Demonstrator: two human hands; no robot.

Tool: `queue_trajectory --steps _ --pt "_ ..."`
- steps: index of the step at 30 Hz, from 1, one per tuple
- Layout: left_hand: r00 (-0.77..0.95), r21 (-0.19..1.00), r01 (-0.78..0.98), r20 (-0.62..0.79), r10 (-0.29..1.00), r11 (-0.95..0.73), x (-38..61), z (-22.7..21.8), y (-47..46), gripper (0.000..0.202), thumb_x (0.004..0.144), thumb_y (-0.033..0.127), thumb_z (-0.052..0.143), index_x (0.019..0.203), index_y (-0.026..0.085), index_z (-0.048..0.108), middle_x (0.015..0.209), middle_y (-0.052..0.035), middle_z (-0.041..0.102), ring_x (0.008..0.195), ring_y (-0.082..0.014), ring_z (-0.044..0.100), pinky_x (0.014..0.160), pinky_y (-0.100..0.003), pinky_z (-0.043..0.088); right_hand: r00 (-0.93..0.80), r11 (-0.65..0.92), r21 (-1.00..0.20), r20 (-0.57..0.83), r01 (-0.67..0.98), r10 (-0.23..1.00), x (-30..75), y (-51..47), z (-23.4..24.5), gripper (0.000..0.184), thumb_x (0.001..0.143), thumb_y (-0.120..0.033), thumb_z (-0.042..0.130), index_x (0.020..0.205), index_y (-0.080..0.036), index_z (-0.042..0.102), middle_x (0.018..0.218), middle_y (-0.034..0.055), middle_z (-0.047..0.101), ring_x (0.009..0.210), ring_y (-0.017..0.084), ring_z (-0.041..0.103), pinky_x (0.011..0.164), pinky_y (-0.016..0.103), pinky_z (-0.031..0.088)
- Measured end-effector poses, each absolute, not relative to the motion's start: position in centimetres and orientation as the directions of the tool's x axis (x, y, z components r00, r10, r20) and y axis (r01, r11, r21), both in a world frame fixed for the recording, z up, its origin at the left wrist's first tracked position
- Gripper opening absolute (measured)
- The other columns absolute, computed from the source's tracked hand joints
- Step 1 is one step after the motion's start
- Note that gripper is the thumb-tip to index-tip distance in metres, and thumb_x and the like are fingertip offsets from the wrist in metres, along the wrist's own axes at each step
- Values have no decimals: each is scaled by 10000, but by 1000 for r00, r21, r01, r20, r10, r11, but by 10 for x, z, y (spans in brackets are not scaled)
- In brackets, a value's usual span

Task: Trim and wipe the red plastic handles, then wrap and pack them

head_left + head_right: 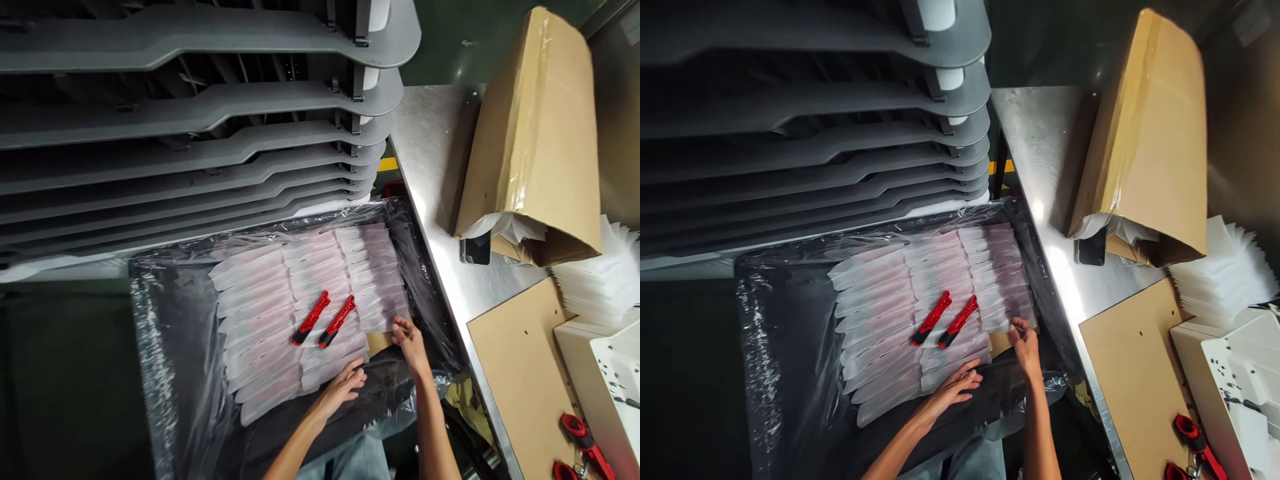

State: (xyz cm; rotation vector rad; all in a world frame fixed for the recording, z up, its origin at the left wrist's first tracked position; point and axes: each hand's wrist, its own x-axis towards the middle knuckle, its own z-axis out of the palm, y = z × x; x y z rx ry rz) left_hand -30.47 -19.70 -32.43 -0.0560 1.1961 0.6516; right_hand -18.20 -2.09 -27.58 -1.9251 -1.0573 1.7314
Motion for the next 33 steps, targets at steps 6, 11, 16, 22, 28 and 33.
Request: queue_trajectory --steps 6,11,16,22,28,33 --pt "214 332 -507 -846 489 795 -306 -304 -184 684 701 670 702 1242 263 604 1176 -98 674 1167 -280 592 972 -378 437 131 -221 -825 -179 519 975 -137 92 -156 449 806 -569 633 1055 -196 655 945 50 637 825 189 578 778 333 470" --pt "220 341 -511 -835 504 789 -297 -293 -179 702 676 689 720 1215 249 628 1161 -102 676 1143 -279 597 973 -388 428 64 72 -367 345 928 936 -139 206 -154 578 707 -347 698 1244 -149 621 1203 173 539 922 261 543 833 440 421" --pt "229 335 -538 -825 517 773 -292 -286 -178 751 643 708 740 1217 235 634 1159 -107 672 1133 -272 591 971 -381 419 14 82 -216 407 973 913 -152 224 -155 335 887 -376 499 999 -156 725 1054 177 557 1004 306 528 801 445 390" --pt "326 205 -678 -777 539 706 -297 -261 -168 745 687 739 687 1218 218 633 1178 -129 691 1120 -277 618 937 -396 472 -140 301 -351 417 887 898 -153 91 -149 127 764 -342 576 755 -222 619 841 59 522 832 247 552 742 365 447" --pt "510 -345 -856 -687 518 385 -302 -257 -161 583 772 725 615 866 152 665 705 -58 678 643 -198 640 629 -307 503 -667 207 -712 -458 671 588 -173 -78 -209 119 645 -128 538 694 -236 530 944 61 652 919 234 609 790 308 465" --pt "476 -381 -874 -800 365 303 -291 -274 -174 340 825 426 712 658 154 595 530 -19 587 465 -136 556 521 -253 451 -619 138 -638 -636 758 461 -177 -110 -233 167 644 -76 510 699 -222 570 693 22 651 654 191 606 607 257 374"
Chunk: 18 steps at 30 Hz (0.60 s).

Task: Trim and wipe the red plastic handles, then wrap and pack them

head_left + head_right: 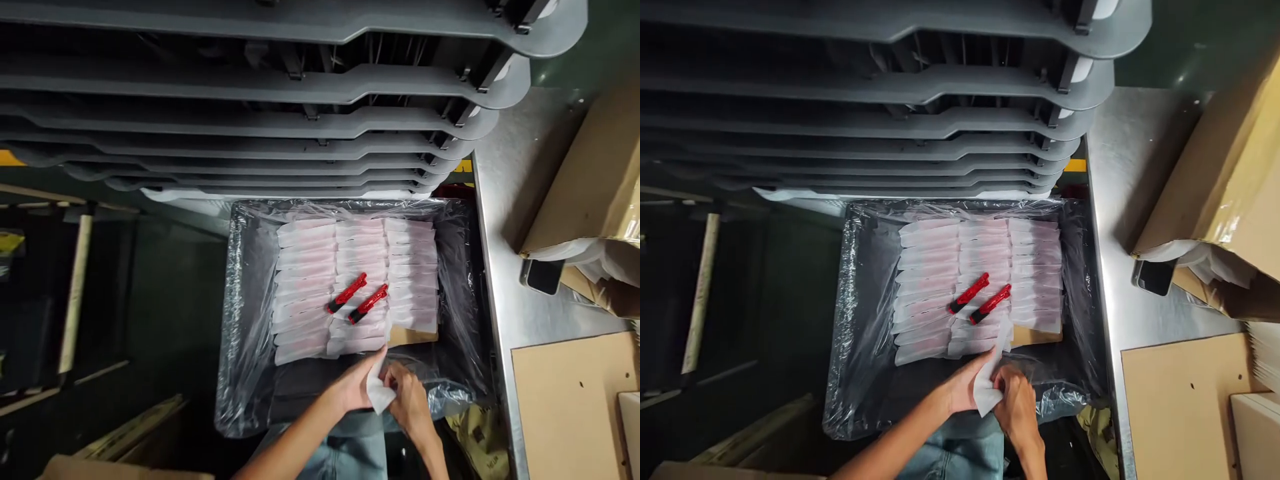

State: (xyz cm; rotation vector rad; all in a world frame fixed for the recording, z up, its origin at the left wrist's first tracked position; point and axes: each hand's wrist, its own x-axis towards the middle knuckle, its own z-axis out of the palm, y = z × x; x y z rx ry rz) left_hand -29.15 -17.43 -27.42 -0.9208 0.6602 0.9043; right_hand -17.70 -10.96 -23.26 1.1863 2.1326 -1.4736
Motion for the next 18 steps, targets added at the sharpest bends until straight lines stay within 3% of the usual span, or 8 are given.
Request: queue_trajectory --steps 5,8,12,15,18 --pt "442 -384 -892 -851 283 239 -286 -288 -172 222 874 309 600 699 172 581 539 -6 611 434 -133 566 466 -229 440 -589 110 -618 -659 779 469 -171 -98 -230 132 820 -228 556 831 -237 688 789 43 735 719 215 672 663 273 433" --pt "432 -381 -899 -856 283 217 -291 -293 -166 224 891 352 564 775 165 607 614 -31 672 490 -161 620 480 -248 464 -546 108 -588 -647 802 532 -171 -96 -232 308 931 -354 450 1012 -217 713 975 101 759 890 267 701 781 327 470" --pt "426 -379 -903 -855 296 204 -296 -295 -160 310 873 441 600 746 158 601 551 -9 632 465 -156 602 469 -244 452 -519 136 -558 -619 819 589 -177 -101 -233 276 826 -274 543 1034 -203 711 1056 119 738 1007 303 669 877 360 453" --pt "449 -398 -891 -842 299 217 -299 -297 -158 369 871 500 583 754 151 610 601 -39 668 496 -175 625 476 -262 467 -486 122 -538 -612 834 623 -182 -104 -231 320 877 -265 438 1052 -206 700 1083 125 730 1018 284 667 859 345 456" --pt "493 -427 -866 -818 297 263 -302 -299 -157 392 877 498 572 772 125 632 618 -79 682 508 -211 639 483 -296 483 -457 101 -518 -625 849 633 -186 -105 -230 344 917 -272 365 1002 -212 693 984 106 744 906 266 684 778 332 456"
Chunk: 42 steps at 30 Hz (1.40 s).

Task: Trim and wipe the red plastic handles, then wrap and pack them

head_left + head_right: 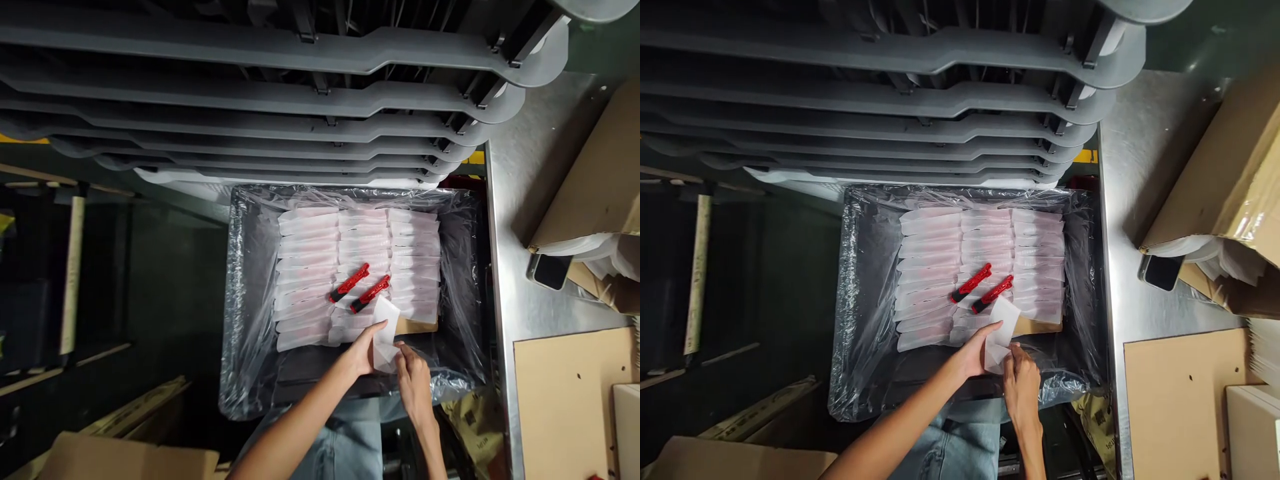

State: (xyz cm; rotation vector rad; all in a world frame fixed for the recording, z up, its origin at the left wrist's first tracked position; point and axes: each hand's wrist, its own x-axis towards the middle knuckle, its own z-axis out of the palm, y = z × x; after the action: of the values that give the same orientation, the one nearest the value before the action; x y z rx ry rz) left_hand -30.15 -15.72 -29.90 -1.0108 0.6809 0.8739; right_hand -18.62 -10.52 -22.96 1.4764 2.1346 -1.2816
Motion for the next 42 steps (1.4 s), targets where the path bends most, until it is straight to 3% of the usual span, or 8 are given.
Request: queue_trajectory --steps 7,13,16,27,31,36,39,42 --pt "433 -401 -901 -854 289 167 -298 -302 -149 322 885 411 614 722 133 603 541 -48 637 443 -168 591 490 -270 496 -472 101 -539 -614 836 633 -192 -107 -229 247 650 -193 656 894 -232 644 953 83 678 975 311 579 862 379 419" --pt "290 -331 -939 -908 303 -93 -327 -289 -171 234 936 328 531 901 115 623 674 -66 700 488 -157 637 484 -248 530 -504 -105 -635 -693 765 515 -190 -99 -241 333 846 -527 563 937 -213 626 949 48 692 896 220 640 773 294 491" --pt "191 -271 -935 -928 320 -230 -364 -278 -192 255 971 298 458 1010 100 615 736 -75 709 527 -137 657 505 -221 547 -390 -234 -547 -781 804 488 -211 -100 -278 442 982 -532 368 977 -173 627 962 68 702 836 178 673 739 282 520" --pt "3 -145 -881 -954 301 -451 -418 -280 -187 295 989 318 449 1152 119 592 735 -64 693 583 -160 683 562 -251 598 -108 -277 -242 -899 930 425 -306 -127 -371 327 962 -452 582 1026 -138 648 945 38 687 813 152 667 769 348 565" --pt "4 -124 -903 -960 281 -411 -413 -288 -174 255 979 334 483 1047 123 611 715 -60 689 587 -169 685 566 -265 600 -216 -212 -377 -817 902 535 -272 -130 -326 358 957 -469 548 1001 -141 684 890 64 698 770 175 660 772 353 544" --pt "72 -155 -951 -952 297 -269 -382 -300 -142 207 932 345 575 880 149 615 607 -25 633 500 -154 627 501 -255 560 -536 145 -649 -458 746 709 -218 -134 -258 409 907 -324 582 1310 -264 607 1254 88 626 1089 240 577 922 360 478" --pt "159 -208 -970 -933 322 -124 -356 -302 -122 289 922 427 568 847 152 616 631 -56 653 528 -186 644 529 -303 571 -639 375 -629 -262 681 723 -208 -127 -251 306 962 -218 460 1147 -267 699 1071 75 693 936 230 572 801 335 472" --pt "267 -269 -962 -907 324 38 -338 -300 -114 277 904 403 584 873 131 628 654 -88 675 578 -222 675 527 -308 552 -563 325 -595 -268 735 782 -206 -114 -259 271 977 -233 447 939 -206 714 935 92 700 853 235 546 756 336 445"
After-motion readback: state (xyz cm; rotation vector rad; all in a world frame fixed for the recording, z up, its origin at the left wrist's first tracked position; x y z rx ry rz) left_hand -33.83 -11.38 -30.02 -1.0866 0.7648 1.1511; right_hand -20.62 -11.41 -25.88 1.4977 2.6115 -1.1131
